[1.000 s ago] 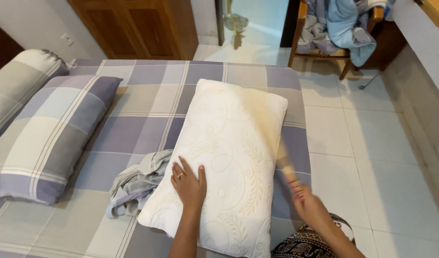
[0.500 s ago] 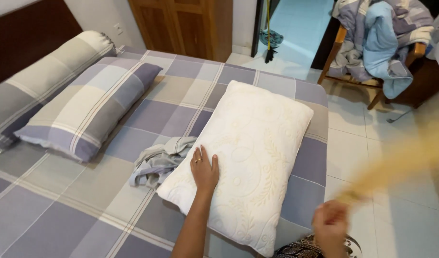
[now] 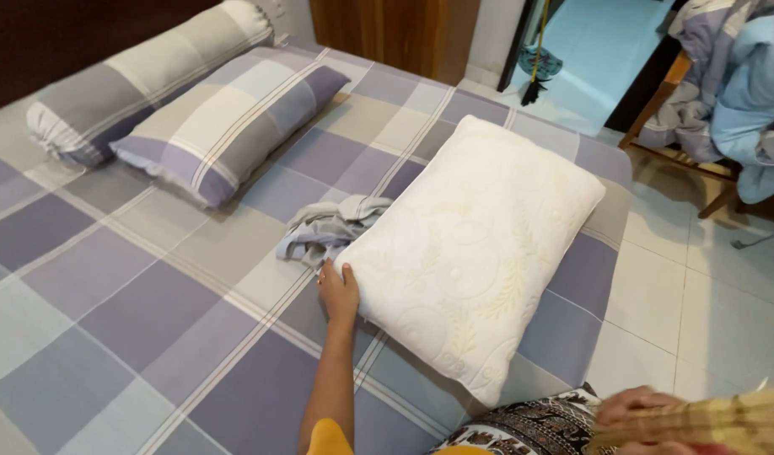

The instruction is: The person places a pillow into a pillowcase, adjusts it, and then uses a broom to dust the pillow. They repeat this process with another pillow, dusting it thoroughly before placing a pillowcase on it.

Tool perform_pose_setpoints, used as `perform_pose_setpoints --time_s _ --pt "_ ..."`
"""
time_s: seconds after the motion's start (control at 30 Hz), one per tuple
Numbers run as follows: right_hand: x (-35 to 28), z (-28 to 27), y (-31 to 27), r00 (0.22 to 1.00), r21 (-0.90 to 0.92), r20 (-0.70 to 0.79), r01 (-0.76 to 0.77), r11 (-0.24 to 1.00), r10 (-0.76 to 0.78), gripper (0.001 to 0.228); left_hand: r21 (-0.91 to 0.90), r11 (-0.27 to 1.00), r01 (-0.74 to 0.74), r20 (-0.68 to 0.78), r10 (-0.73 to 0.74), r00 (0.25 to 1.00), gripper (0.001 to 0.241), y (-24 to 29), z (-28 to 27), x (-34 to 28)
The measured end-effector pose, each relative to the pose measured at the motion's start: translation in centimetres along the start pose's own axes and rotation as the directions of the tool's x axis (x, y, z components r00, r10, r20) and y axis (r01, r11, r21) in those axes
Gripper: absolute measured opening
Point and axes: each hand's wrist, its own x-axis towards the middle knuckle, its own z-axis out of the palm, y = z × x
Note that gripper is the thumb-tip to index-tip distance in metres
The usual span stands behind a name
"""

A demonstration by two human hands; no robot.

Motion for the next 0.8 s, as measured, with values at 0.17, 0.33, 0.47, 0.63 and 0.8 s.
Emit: perform_pose_setpoints --time_s 0.17,0.33,0.47,0.63,0.8 --pt "-7.4 15.6 -14.4 0.960 -0.398 0.088 -0.210 0.893 0.265 0.046 -0.294 0.947 0.131 -0.141 -0.178 0.974 0.056 -2.0 0.8 -0.1" --pt "-13.6 16.6 -21.4 0.974 -0.348 -0.029 -0.221 0.911 0.225 0.060 -0.593 0.710 0.379 0.081 -0.416 0.906 0.042 -3.9 3.6 0.8" --pt "-17.0 18.5 -16.1 0.948 0.285 -0.312 0.159 0.945 -0.066 0.048 -0.805 0.539 0.249 0.027 -0.385 0.923 0.033 -7.3 6.3 1.9" --pt "-15.3 20.9 -18.8 0.978 -0.029 -0.137 0.153 0.988 -0.156 0.053 -0.960 -0.045 0.277 0.251 -0.577 0.777 0.034 -3.6 -1.0 2.5" --pt "-14.9 17.5 -21.4 0.978 -0.733 -0.153 -0.210 0.647 0.144 0.048 -0.978 0.204 0.051 -0.087 -0.614 0.784 0.035 -3.0 -3.9 1.7"
